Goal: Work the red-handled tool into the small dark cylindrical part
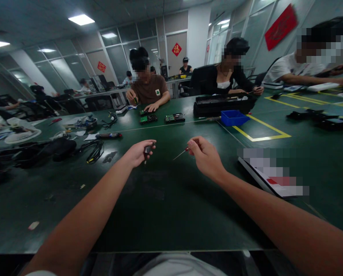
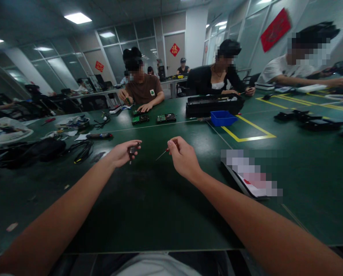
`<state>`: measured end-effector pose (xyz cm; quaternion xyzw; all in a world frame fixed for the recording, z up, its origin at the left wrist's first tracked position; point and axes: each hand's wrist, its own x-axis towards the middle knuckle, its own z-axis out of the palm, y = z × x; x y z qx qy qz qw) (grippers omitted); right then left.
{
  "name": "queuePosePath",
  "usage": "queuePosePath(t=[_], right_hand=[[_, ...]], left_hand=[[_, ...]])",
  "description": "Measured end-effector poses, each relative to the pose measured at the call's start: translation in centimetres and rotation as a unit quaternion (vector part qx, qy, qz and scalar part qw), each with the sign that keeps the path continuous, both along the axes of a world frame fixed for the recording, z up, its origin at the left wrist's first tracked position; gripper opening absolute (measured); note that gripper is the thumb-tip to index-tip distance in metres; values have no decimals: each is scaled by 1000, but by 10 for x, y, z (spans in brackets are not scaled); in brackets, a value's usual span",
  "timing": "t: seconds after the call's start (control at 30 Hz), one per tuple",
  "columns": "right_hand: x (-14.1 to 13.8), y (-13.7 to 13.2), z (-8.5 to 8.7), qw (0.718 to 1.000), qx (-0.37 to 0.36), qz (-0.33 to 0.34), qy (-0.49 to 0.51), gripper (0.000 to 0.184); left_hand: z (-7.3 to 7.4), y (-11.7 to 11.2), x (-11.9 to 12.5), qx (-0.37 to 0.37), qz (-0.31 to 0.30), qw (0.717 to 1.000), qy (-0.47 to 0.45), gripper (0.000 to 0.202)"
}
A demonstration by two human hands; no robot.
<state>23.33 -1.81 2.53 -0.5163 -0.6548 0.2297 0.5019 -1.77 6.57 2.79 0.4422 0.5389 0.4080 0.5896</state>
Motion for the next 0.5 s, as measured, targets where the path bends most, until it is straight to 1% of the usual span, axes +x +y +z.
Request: queuePosePath(t=[0.07, 0.13, 0.3, 0.4, 0.5], right_hand=[[0, 0, -1, 1000, 2, 4, -1, 31], [0, 0, -1, 1000, 2, 8, 0, 31], [1, 0, -2, 1000, -1, 13, 2, 31], [0, 1, -3, 1000, -4, 16, 4, 31], [0, 1, -2, 1000, -11, 13, 0, 30]], left_hand=[[5, 5, -19, -30, 54, 994, -85, 19], [7, 8, -40, -38, 99, 988, -110, 14], [10, 8, -92, -24, 188, 977, -102, 7], [15, 1, -123, -9, 240, 967, -86, 9], [24, -12, -153, 18, 305, 951, -51, 12]])
